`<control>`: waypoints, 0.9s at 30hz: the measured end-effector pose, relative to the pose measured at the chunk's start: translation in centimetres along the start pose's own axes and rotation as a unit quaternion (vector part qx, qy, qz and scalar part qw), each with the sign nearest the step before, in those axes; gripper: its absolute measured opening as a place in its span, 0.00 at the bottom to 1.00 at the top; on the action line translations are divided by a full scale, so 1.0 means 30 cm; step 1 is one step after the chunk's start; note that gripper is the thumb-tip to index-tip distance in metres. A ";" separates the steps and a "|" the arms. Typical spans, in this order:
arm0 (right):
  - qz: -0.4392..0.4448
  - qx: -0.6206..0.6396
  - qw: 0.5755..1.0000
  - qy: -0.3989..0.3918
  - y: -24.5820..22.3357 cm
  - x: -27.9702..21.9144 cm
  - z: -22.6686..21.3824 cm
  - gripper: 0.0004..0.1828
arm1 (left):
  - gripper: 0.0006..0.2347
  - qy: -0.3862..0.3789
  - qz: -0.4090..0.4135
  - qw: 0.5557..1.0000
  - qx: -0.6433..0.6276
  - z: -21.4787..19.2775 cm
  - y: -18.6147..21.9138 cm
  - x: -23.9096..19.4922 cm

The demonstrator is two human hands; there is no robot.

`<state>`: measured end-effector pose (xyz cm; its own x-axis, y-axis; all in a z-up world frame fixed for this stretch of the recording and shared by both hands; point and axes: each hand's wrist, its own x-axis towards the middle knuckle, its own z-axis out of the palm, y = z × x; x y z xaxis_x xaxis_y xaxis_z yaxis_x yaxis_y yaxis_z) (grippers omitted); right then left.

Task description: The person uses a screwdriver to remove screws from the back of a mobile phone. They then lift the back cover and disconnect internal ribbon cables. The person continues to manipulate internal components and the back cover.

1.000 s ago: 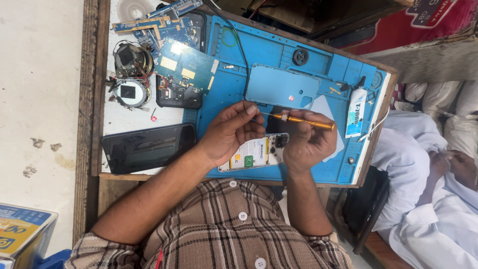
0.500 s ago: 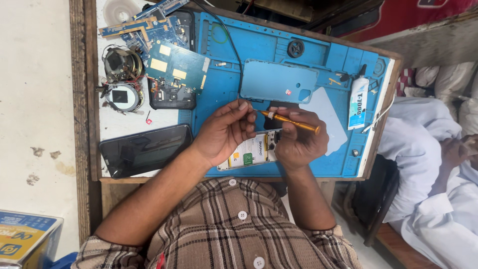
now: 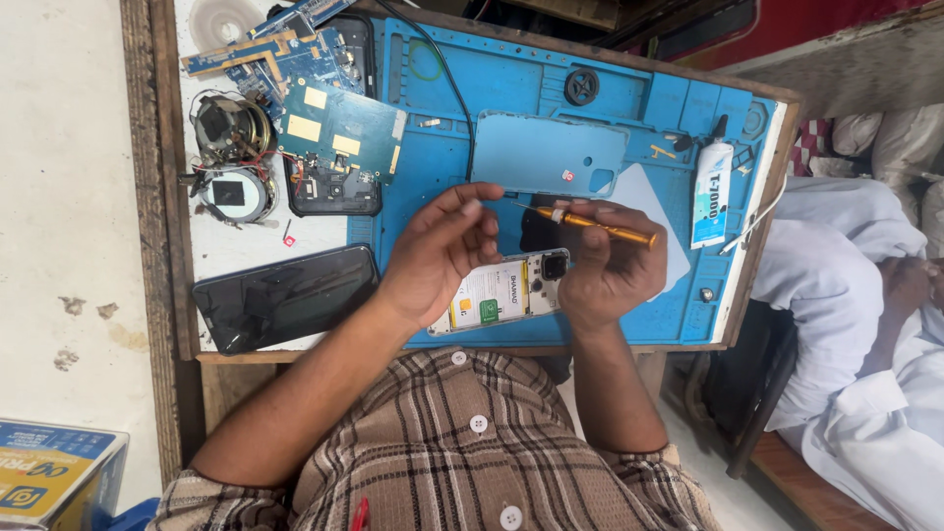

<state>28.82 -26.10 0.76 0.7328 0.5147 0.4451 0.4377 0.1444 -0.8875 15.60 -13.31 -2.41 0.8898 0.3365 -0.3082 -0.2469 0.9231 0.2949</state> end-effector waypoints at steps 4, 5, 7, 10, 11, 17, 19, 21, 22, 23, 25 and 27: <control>0.014 0.024 0.999 -0.014 0.000 -0.011 -0.010 0.16 | 0.10 0.044 0.051 0.982 0.176 0.020 -0.035 0.011; 0.016 0.021 0.999 -0.020 -0.002 -0.014 -0.011 0.16 | 0.09 0.059 0.065 0.970 0.227 0.023 -0.041 0.013; 0.007 0.018 0.999 -0.029 -0.005 -0.019 -0.013 0.15 | 0.07 0.071 0.081 0.954 0.280 0.031 -0.049 0.018; -0.002 0.014 1.000 -0.027 -0.008 -0.020 -0.020 0.15 | 0.06 0.082 0.121 0.920 0.363 0.041 -0.032 0.015; -0.004 0.013 1.000 -0.024 -0.006 -0.019 -0.023 0.15 | 0.06 0.084 0.137 0.907 0.390 0.045 -0.020 0.013; -0.010 0.007 0.999 -0.043 0.012 -0.013 -0.043 0.12 | 0.04 0.105 0.301 0.585 0.746 0.046 0.087 -0.018; -0.009 0.003 0.998 -0.056 0.014 -0.009 -0.037 0.12 | 0.08 0.126 0.295 0.548 0.772 0.050 0.117 -0.017; -0.007 0.002 0.998 -0.065 0.012 -0.008 -0.030 0.11 | 0.12 0.143 0.259 0.569 0.767 0.058 0.131 -0.021; -0.005 0.000 0.998 -0.068 0.007 -0.010 -0.028 0.12 | 0.14 0.148 0.225 0.608 0.747 0.062 0.132 -0.026; -0.003 -0.001 0.998 -0.070 0.004 -0.011 -0.026 0.12 | 0.17 0.152 0.189 0.645 0.724 0.064 0.131 -0.027; 0.000 0.007 0.998 -0.059 -0.007 -0.017 -0.022 0.12 | 0.19 0.099 0.130 0.843 0.513 0.062 0.128 -0.022; 0.001 0.021 0.999 -0.047 -0.019 -0.022 -0.015 0.13 | 0.23 0.049 0.079 0.944 0.316 0.053 0.125 -0.024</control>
<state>28.33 -26.91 1.01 0.6801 0.5922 0.4322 0.4130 0.1776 -0.8933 14.65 -10.39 0.35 0.8136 0.5054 -0.2874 -0.0686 0.5742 0.8158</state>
